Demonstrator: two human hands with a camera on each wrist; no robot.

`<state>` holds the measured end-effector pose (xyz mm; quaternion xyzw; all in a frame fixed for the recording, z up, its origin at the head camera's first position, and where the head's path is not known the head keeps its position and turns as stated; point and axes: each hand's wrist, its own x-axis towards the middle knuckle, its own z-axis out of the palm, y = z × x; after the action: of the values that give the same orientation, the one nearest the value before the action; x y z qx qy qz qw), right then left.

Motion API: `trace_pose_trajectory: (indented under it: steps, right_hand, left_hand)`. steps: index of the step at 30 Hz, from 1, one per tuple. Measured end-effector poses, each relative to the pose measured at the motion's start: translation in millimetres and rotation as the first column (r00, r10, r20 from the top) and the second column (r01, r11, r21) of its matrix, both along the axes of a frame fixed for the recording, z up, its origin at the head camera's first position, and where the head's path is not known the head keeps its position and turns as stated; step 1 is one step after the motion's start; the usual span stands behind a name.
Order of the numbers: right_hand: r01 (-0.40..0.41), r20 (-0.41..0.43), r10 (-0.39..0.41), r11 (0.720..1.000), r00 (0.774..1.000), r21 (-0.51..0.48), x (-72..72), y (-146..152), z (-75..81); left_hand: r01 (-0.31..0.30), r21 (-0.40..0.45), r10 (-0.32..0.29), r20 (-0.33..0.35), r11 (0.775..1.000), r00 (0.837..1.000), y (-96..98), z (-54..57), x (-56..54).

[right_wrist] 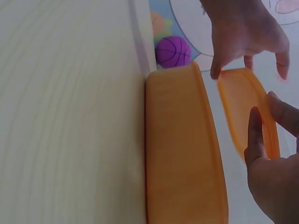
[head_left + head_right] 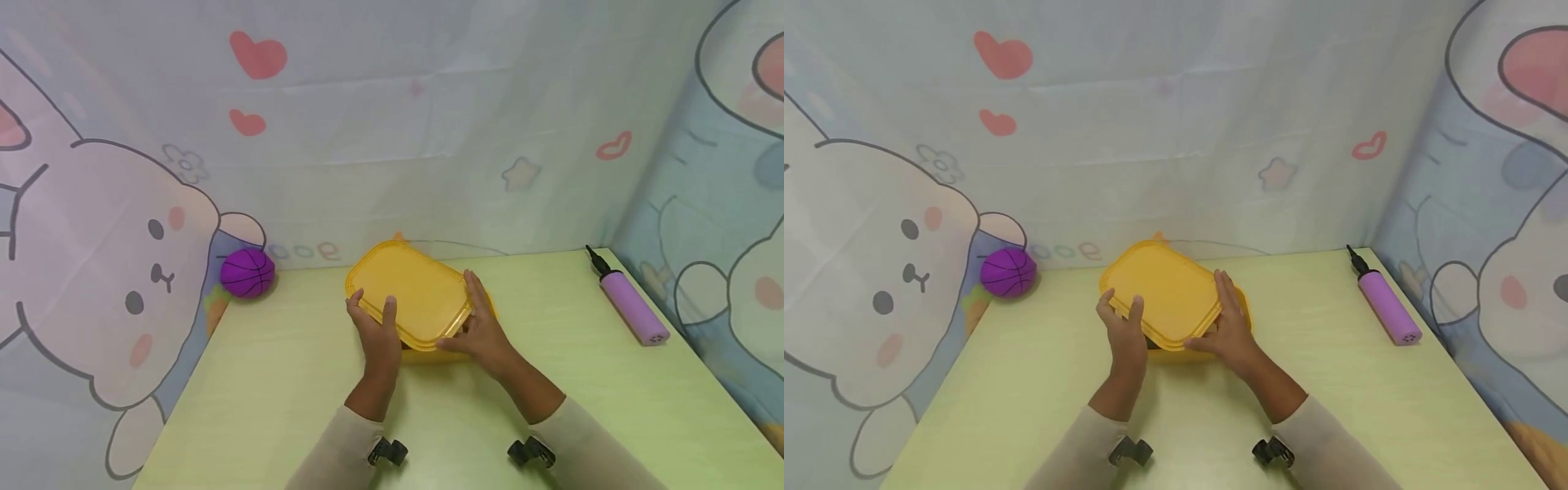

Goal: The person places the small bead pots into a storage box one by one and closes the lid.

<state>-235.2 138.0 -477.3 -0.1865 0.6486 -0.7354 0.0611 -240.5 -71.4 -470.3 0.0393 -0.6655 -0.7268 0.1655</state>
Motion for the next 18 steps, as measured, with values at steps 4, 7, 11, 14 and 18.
trace_pose_trajectory:
  steps: [4,7,11,14,18]
  right_hand:
    - [-0.04,-0.003,0.04,0.999,0.999,0.007,-0.4,19,-3.3]
    - [-0.074,-0.018,0.075,0.996,0.997,0.044,-4.4,34,-3.0]
    - [-0.115,-0.02,0.118,0.988,0.993,0.108,-11.4,55,2.6]
    - [-0.136,-0.014,0.139,0.979,0.99,0.154,-14.9,69,11.2]
    - [-0.126,-0.021,0.132,0.975,0.991,0.182,-17.4,82,25.0]
  left_hand:
    - [0.003,-0.057,-0.002,0.009,0.998,1.0,-14.7,6.7,-17.3]
    - [0.051,-0.141,-0.044,0.05,0.989,0.998,-29.1,11.3,-30.9]
    - [0.17,-0.29,-0.143,0.111,0.942,0.983,-44.9,20.9,-43.1]
    - [0.271,-0.393,-0.231,0.147,0.878,0.962,-52.0,30.6,-49.8]
    - [0.348,-0.473,-0.3,0.176,0.809,0.937,-58.0,37.3,-55.7]
